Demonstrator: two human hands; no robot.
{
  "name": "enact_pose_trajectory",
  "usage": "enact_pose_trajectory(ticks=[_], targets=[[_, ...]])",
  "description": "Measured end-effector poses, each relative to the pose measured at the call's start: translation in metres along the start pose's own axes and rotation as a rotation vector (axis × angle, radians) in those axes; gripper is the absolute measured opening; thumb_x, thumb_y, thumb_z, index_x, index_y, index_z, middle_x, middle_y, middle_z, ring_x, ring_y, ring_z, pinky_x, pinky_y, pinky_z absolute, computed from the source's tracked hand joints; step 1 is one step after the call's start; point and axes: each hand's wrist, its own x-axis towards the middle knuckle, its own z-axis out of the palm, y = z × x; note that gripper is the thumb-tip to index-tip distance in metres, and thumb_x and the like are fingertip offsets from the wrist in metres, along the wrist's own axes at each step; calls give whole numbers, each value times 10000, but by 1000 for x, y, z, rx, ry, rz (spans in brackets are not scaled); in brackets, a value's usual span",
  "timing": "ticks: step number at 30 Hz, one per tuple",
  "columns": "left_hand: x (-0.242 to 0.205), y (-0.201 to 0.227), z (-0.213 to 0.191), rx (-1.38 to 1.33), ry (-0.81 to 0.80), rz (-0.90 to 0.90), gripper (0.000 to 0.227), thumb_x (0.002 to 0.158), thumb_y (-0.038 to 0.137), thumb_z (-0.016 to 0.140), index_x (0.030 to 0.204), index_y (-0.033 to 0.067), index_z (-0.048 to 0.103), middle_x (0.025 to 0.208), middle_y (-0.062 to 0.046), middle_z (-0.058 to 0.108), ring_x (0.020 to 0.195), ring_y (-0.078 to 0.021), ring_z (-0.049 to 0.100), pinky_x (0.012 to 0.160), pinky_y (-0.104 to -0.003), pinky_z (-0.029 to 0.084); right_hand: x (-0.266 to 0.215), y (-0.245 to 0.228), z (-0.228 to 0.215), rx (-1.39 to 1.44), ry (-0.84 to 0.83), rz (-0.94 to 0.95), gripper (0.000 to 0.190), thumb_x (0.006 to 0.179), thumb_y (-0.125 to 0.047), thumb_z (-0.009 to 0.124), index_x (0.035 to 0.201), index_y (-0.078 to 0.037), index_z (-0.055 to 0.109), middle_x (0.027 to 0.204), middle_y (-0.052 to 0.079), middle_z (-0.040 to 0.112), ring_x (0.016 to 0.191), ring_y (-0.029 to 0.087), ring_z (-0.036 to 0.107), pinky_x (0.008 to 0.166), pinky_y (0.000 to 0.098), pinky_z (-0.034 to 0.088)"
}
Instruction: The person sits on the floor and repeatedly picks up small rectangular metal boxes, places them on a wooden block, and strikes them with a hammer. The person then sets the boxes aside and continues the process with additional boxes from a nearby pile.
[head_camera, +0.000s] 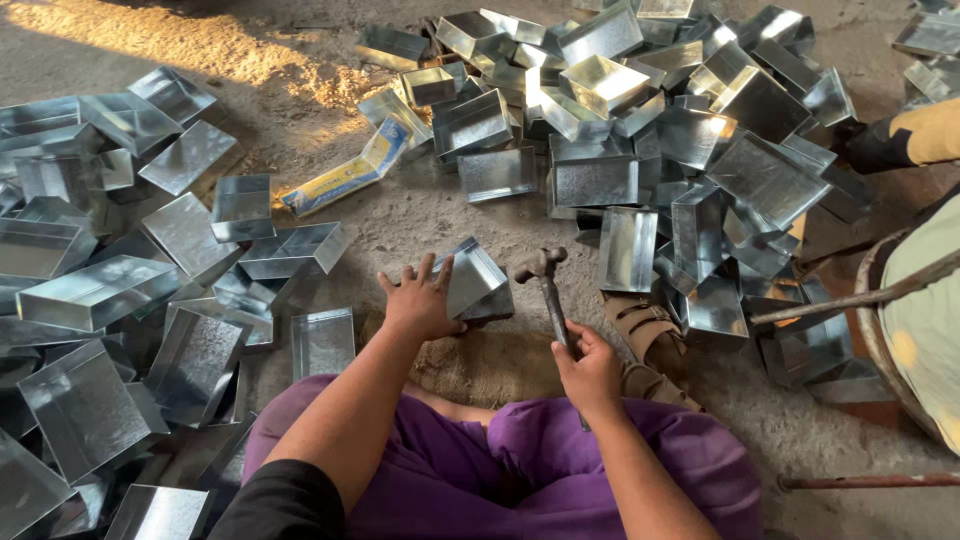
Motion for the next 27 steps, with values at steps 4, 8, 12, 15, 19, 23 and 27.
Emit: enact_pose_trajectory(ticks=[4,8,12,15,19,23,27], targets=[[8,-1,5,-22,13,-12,1259,696,679,813,1651,282,95,1680,-118,205,1492,-403,304,1166,-669,245,1,-14,4,-149,-12,53,433,870,-194,781,1275,-67,696,840,109,770,666,162,701,598,327,536],[5,-17,-4,-48,66,-91,1121,683,723,794,1599,305,301,1617,-158,323,1458,-412,346,1140,-613,301,2,-15,5,-273,-148,333,650,856,-238,754,1473,-159,567,851,208,767,739,296,735,693,394,553],[-14,-44,-22,-41,121,-142,896,657,627,822,1472,381,542,1597,-117,398,1453,-379,388,1154,-572,323,-7,9,-3,-471,-402,186,885,763,-129,791,1544,-113,375,1134,266,676,1040,394,679,878,454,541],[-33,-39,-42,-6,-30,-25,892,641,605,876,1442,395,546,1594,-90,382,1454,-375,372,1178,-570,298,-14,28,12,-659,-622,188,691,797,-66,695,1454,-96,484,1191,285,661,1126,417,658,937,477,536],[-63,12,-87,62,-171,356,832,535,460,929,1317,387,655,1523,12,504,1435,-291,436,1219,-515,307,-10,45,31,-692,-727,81,408,794,-85,695,1200,-44,680,1184,246,686,1124,404,657,911,490,539],[-69,109,-157,239,-110,576,596,707,519,830,1257,332,698,1474,-26,548,1488,-373,294,1256,-576,179,-4,48,43,-588,-731,26,389,766,-65,689,1155,-71,674,1136,207,707,1076,400,662,887,483,544],[-62,177,-210,58,1306,815,306,1052,286,633,1355,314,663,1664,-9,498,1599,-268,304,1330,-556,-18,-6,39,43,-667,-739,116,450,774,-94,690,1223,-124,694,1154,193,710,1087,387,680,904,474,552]])
